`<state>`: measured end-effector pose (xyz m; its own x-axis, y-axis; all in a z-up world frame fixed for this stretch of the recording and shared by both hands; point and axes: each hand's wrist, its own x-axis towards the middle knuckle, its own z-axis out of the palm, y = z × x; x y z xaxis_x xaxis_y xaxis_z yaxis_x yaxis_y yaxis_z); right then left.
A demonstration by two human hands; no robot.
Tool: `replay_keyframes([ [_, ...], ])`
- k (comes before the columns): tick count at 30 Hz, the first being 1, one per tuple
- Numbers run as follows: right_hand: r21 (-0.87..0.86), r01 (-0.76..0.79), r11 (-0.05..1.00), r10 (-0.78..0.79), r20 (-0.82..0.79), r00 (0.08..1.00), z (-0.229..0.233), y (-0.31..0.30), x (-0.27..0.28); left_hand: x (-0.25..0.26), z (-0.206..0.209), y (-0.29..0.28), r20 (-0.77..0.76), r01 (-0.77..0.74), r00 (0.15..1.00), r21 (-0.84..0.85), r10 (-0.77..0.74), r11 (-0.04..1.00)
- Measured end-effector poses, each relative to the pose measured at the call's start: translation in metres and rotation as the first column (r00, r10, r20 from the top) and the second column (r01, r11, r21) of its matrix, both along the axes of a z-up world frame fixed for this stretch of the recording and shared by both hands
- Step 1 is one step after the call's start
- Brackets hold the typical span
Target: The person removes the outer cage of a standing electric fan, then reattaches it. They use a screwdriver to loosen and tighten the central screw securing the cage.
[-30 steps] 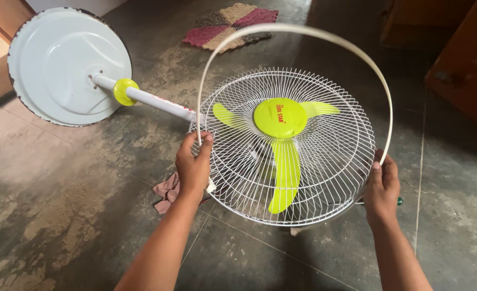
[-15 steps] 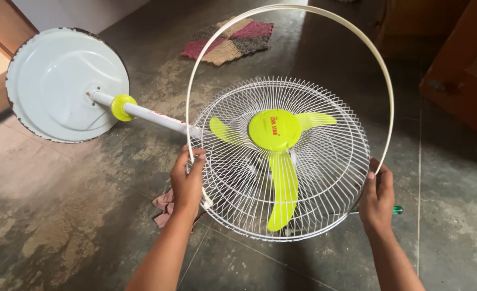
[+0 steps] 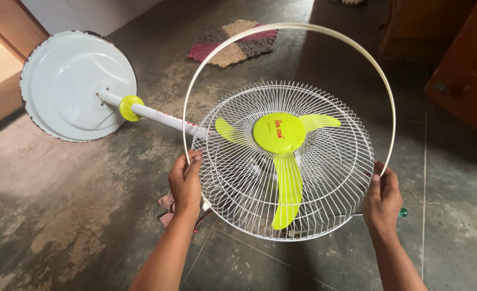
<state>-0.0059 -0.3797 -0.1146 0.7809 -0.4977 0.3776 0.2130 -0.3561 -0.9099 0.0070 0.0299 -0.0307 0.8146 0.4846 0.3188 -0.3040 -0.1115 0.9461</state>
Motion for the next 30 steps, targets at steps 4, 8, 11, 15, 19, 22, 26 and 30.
replay_keyframes([
  [4,-0.004,0.017,1.0,-0.017,0.008,1.0,0.001,-0.001,-0.002,-0.006,0.005,-0.001,-0.016,-0.022,1.0,0.025,0.022,0.999],
  [8,0.017,-0.004,1.0,0.004,-0.002,1.0,0.003,-0.002,-0.003,-0.012,0.011,-0.003,-0.09,-0.086,0.992,0.076,0.093,0.993],
  [11,0.074,-0.028,0.997,0.029,-0.016,0.999,0.005,-0.003,-0.003,-0.012,0.012,-0.003,-0.108,-0.111,0.987,0.099,0.122,0.989],
  [15,0.087,-0.059,0.994,0.06,-0.002,0.998,0.005,-0.004,-0.002,-0.007,0.008,0.0,-0.083,-0.092,0.991,0.102,0.1,0.991],
  [19,0.147,-0.061,0.987,0.076,-0.099,0.992,0.004,-0.008,-0.001,-0.005,0.004,0.001,-0.098,-0.084,0.99,0.13,0.097,0.988],
  [22,0.097,-0.097,0.991,0.1,-0.027,0.995,0.004,-0.009,0.002,-0.005,0.007,0.0,-0.083,-0.076,0.993,0.138,0.088,0.987],
  [26,0.109,-0.094,0.99,0.094,0.006,0.996,0.001,-0.01,0.004,-0.009,0.012,-0.002,-0.086,-0.107,0.988,0.218,0.128,0.97],
  [30,0.109,-0.029,0.994,0.036,-0.064,0.997,-0.004,-0.009,0.005,-0.011,0.013,0.0,-0.148,-0.137,0.975,0.2,0.168,0.97],
])
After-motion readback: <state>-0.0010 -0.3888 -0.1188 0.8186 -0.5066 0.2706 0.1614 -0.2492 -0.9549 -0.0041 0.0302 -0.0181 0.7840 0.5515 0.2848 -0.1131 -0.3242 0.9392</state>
